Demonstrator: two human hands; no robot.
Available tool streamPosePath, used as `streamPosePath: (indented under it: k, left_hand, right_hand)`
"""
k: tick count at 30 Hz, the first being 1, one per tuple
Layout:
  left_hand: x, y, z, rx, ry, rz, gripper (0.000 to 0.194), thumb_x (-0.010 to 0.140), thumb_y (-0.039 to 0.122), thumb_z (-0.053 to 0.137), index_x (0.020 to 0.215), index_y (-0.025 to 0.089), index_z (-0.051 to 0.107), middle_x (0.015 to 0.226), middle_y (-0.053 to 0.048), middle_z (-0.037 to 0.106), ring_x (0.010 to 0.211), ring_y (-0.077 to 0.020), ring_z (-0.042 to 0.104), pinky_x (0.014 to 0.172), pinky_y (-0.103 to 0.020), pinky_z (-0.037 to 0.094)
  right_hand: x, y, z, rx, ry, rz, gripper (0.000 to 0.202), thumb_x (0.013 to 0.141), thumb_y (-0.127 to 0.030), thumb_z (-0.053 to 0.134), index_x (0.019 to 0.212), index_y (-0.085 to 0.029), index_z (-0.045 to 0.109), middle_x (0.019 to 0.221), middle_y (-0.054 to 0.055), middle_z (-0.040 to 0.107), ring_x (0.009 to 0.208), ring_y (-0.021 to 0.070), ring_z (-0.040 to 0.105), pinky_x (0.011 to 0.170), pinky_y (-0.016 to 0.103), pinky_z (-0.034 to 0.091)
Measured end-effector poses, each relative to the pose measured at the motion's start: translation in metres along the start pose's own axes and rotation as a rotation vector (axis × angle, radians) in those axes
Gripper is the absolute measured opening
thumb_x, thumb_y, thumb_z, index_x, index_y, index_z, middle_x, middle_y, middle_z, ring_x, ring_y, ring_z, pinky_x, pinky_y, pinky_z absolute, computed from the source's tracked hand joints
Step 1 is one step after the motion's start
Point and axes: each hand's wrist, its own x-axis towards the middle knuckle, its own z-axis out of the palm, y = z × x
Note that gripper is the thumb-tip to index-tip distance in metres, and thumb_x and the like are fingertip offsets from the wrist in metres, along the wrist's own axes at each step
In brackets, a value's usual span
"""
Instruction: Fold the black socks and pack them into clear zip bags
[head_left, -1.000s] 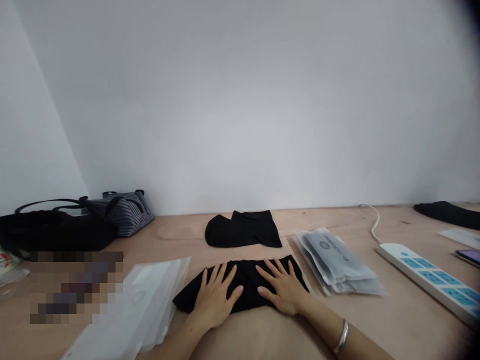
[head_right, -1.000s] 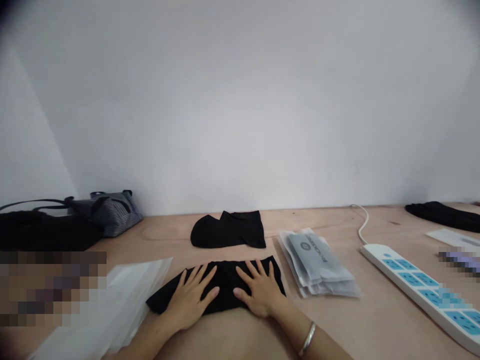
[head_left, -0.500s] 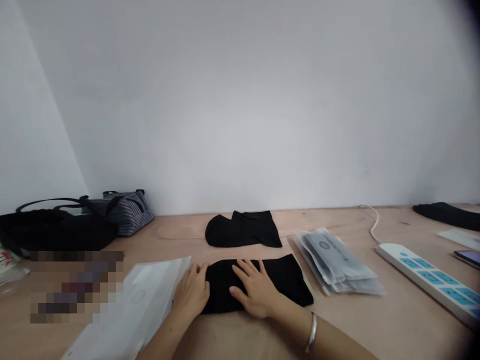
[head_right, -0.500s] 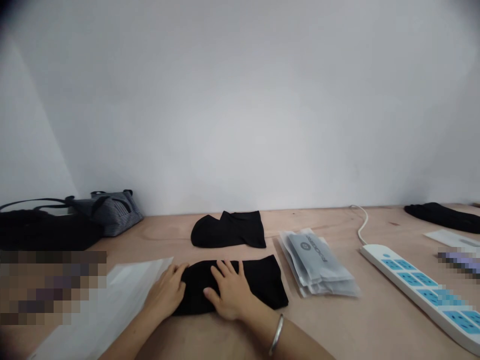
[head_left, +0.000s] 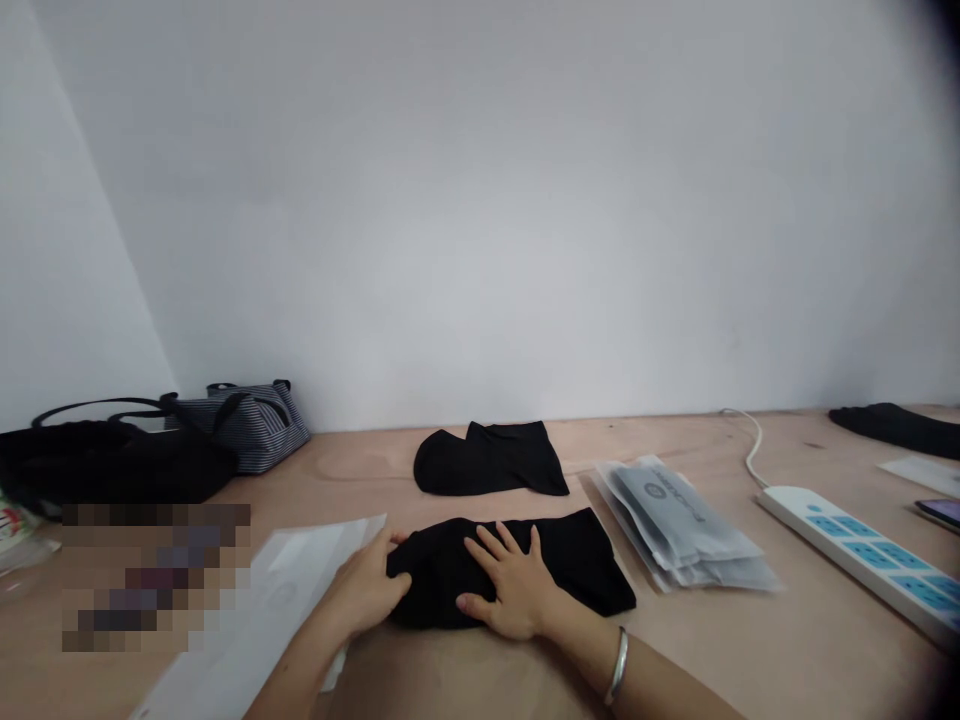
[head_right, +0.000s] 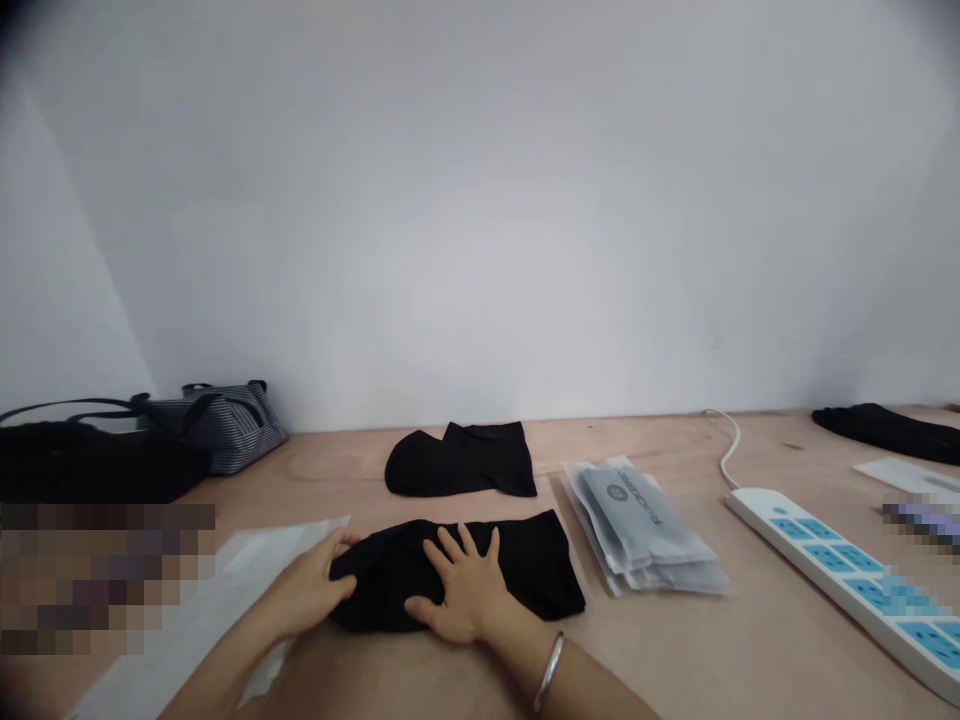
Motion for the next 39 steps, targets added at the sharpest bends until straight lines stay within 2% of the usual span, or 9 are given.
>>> streamPosePath:
  k: [4, 9, 13, 16, 20, 25, 28, 33, 39]
  left_hand:
    - [0.005, 0.009, 0.005, -0.356, 0.251, 0.015, 0.042, 0.063, 0.013, 0.05, 0.104, 0.02, 0.046, 0.079, 0.0, 0.065, 0.065, -0.0158, 0.063, 0.063, -0.027, 0.049]
    - [0.01, 0.022, 0.033, -0.764, 0.401, 0.077, 0.048, 0.066, 0.02, 0.056, 0.111, 0.015, 0.041, 0.099, -0.009, 0.064, 0.084, -0.0191, 0.064, 0.072, -0.03, 0.051]
    - [0.008, 0.032, 0.05, -0.732, 0.391, 0.136, 0.027, 0.073, 0.025, 0.051, 0.098, 0.016, 0.057, 0.104, -0.008, 0.063, 0.098, -0.0212, 0.058, 0.087, -0.034, 0.046]
    - [0.001, 0.043, 0.055, -0.542, 0.428, 0.258, 0.03, 0.08, 0.029, 0.046, 0.106, 0.02, 0.058, 0.118, -0.005, 0.055, 0.112, -0.0211, 0.048, 0.097, -0.038, 0.037]
    - [-0.009, 0.059, 0.064, -0.082, 0.28, 0.45, 0.038, 0.088, 0.033, 0.035, 0.126, 0.03, 0.041, 0.133, 0.0, 0.042, 0.125, -0.022, 0.032, 0.101, -0.045, 0.028]
    - [-0.018, 0.063, 0.071, 0.185, -0.035, 0.633, 0.049, 0.084, 0.052, 0.039, 0.13, 0.036, 0.032, 0.138, -0.002, 0.034, 0.129, -0.0274, 0.021, 0.102, -0.056, 0.012]
    - [-0.016, 0.054, 0.066, 0.058, 0.023, 0.555, 0.049, 0.085, 0.049, 0.037, 0.131, 0.032, 0.032, 0.139, -0.003, 0.033, 0.129, -0.0251, 0.021, 0.104, -0.052, 0.014]
    - [0.003, 0.023, 0.053, -0.391, 0.279, 0.162, 0.04, 0.088, 0.04, 0.031, 0.118, 0.021, 0.049, 0.124, -0.005, 0.05, 0.117, -0.0198, 0.042, 0.099, -0.039, 0.031]
    - [0.022, 0.0, 0.052, -0.518, 0.41, -0.043, 0.038, 0.089, 0.038, 0.023, 0.109, 0.017, 0.048, 0.117, -0.01, 0.055, 0.107, -0.02, 0.052, 0.092, -0.037, 0.039]
  right_hand:
    - [0.01, -0.009, 0.003, -0.011, -0.015, 0.007, 0.072, 0.078, -0.068, 0.024, 0.137, -0.027, 0.016, 0.144, 0.006, 0.016, 0.13, 0.0306, 0.005, 0.092, 0.066, -0.006]
    - [0.018, -0.019, -0.002, 0.067, -0.031, 0.001, 0.068, 0.08, -0.059, 0.033, 0.137, -0.024, 0.02, 0.143, 0.007, 0.018, 0.13, 0.0309, 0.009, 0.095, 0.064, -0.002]
    - [0.004, 0.001, -0.02, 0.098, 0.181, 0.039, 0.043, 0.084, -0.033, 0.039, 0.124, -0.018, 0.042, 0.13, 0.011, 0.039, 0.116, 0.0227, 0.039, 0.097, 0.039, 0.028]
    - [-0.016, 0.03, -0.035, -0.07, 0.335, 0.272, 0.029, 0.079, -0.021, 0.042, 0.106, -0.018, 0.052, 0.112, 0.011, 0.05, 0.106, 0.0241, 0.046, 0.087, 0.036, 0.037]
    - [-0.037, 0.064, -0.041, -0.074, 0.287, 0.566, 0.046, 0.071, -0.026, 0.055, 0.114, -0.015, 0.044, 0.113, 0.016, 0.047, 0.107, 0.0321, 0.045, 0.08, 0.041, 0.039]
    - [-0.042, 0.078, -0.032, 0.043, 0.225, 0.616, 0.072, 0.066, -0.029, 0.06, 0.126, -0.006, 0.029, 0.12, 0.023, 0.044, 0.107, 0.027, 0.049, 0.082, 0.034, 0.041]
    - [-0.038, 0.079, -0.031, 0.093, 0.209, 0.624, 0.072, 0.064, -0.027, 0.06, 0.126, -0.004, 0.03, 0.115, 0.021, 0.051, 0.103, 0.0241, 0.053, 0.08, 0.03, 0.043]
    - [-0.031, 0.075, -0.047, 0.099, 0.216, 0.615, 0.054, 0.07, -0.022, 0.05, 0.12, -0.009, 0.039, 0.102, 0.014, 0.061, 0.093, 0.0218, 0.059, 0.072, 0.028, 0.045]
    - [-0.009, 0.017, -0.074, -0.065, 0.298, 0.552, 0.04, 0.074, -0.011, 0.042, 0.113, -0.014, 0.045, 0.095, 0.016, 0.061, 0.087, 0.0275, 0.059, 0.069, 0.037, 0.043]
